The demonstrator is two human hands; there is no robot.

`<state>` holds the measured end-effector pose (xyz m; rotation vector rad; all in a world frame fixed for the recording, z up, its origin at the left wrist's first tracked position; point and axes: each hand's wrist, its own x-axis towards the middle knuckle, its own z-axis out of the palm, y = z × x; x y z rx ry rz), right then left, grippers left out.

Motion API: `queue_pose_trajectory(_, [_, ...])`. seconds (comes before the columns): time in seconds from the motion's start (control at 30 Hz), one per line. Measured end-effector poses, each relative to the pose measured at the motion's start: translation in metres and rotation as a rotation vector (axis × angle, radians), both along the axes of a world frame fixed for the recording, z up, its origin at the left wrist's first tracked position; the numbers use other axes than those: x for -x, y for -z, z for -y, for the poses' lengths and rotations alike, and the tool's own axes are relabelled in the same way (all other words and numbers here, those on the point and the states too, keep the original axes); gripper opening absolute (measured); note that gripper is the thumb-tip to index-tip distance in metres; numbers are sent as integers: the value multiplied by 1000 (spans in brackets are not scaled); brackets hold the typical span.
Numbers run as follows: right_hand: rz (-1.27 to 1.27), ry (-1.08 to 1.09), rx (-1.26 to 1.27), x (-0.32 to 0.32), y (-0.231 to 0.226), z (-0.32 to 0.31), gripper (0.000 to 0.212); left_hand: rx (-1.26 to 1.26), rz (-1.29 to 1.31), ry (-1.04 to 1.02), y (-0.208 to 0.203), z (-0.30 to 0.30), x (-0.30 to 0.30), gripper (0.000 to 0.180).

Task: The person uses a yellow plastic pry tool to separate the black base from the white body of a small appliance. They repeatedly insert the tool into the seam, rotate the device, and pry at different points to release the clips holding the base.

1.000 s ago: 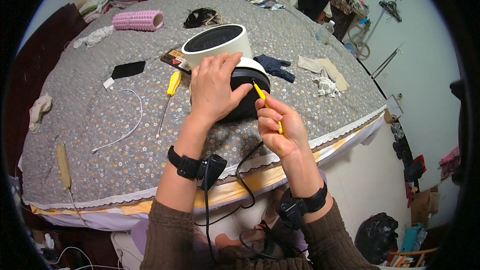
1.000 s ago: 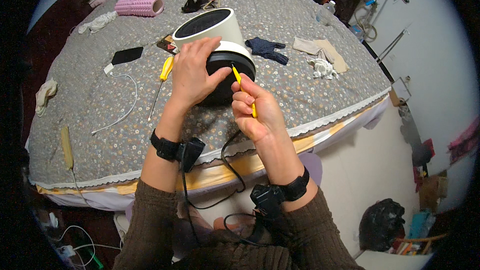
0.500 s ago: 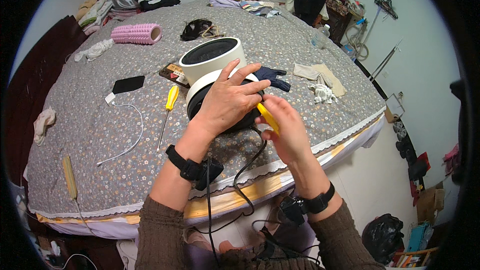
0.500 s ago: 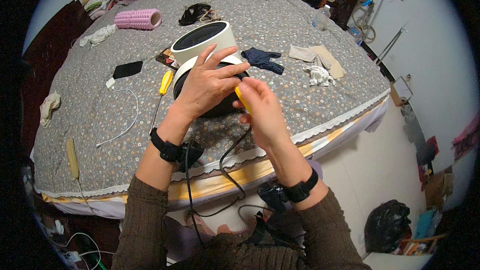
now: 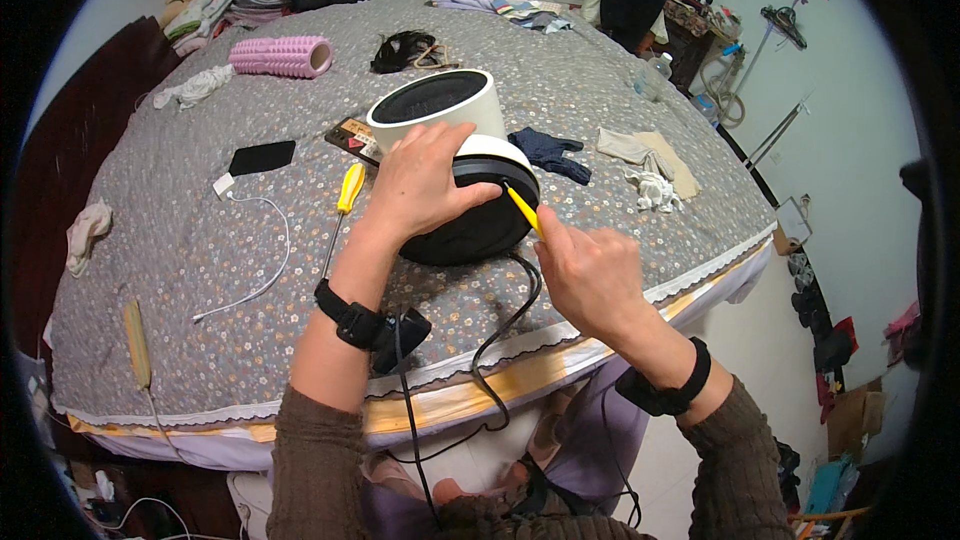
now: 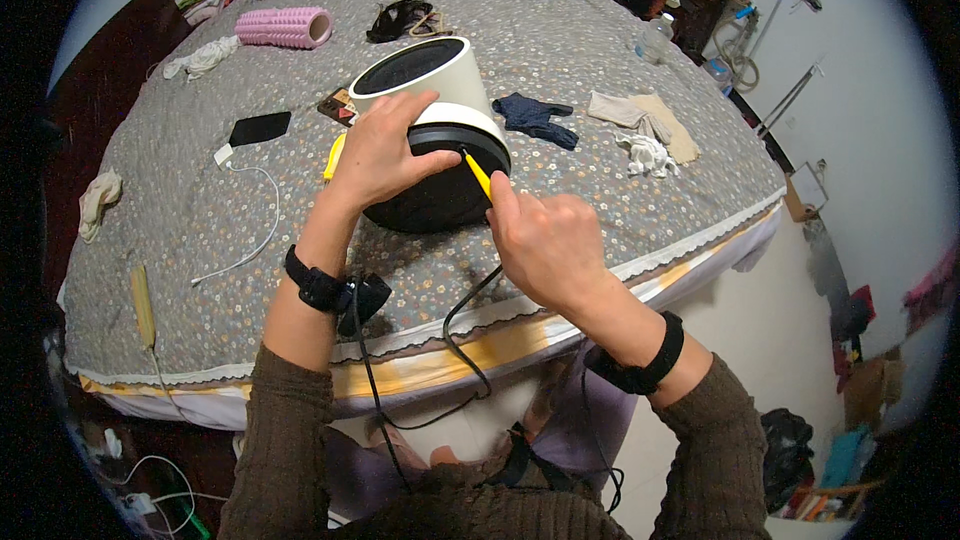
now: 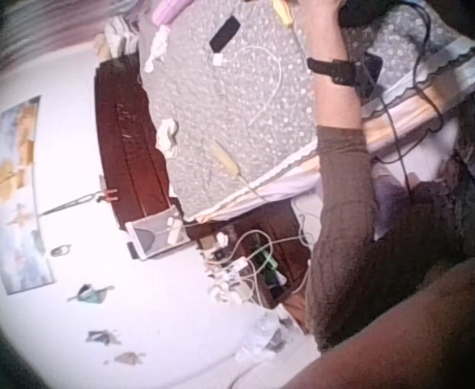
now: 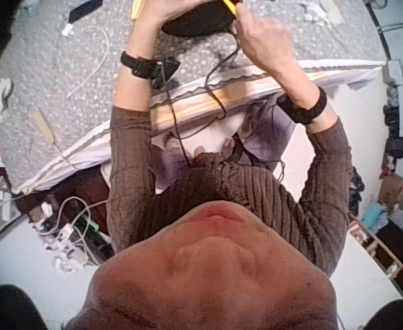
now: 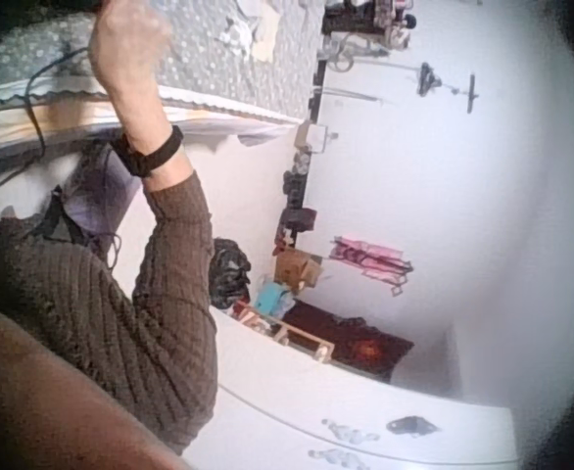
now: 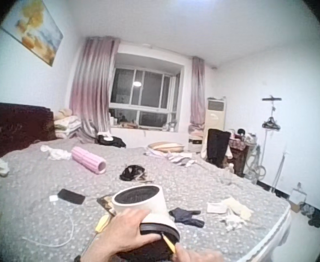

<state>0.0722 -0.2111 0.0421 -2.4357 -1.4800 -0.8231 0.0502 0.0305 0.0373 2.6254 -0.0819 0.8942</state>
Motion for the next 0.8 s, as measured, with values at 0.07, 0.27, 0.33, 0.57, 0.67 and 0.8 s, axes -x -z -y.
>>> queue_pose_trajectory(0.07, [27,-4,-3,3,0,-1,31,-4,49,35,3,1,-3,64])
queue_pose_trajectory(0.27, [-303,130,-76,9,8,0,30,-39,27,15,5,10,-6,61])
queue_pose_trajectory(0.33, [-392,76,-181,9,13,-2,30,-47,22,-1,5,11,-6,59])
queue_pose_trajectory(0.57, [-1318,-58,-736,12,21,-8,28,-54,41,-18,9,10,-1,60])
queue_pose_trajectory(0.67, [-1778,-99,-1006,17,17,-9,25,-65,68,-20,11,12,-1,62])
queue_pose_trajectory(0.8, [-2163,-253,-1325,32,16,-20,26,-57,94,-23,13,13,-1,65])
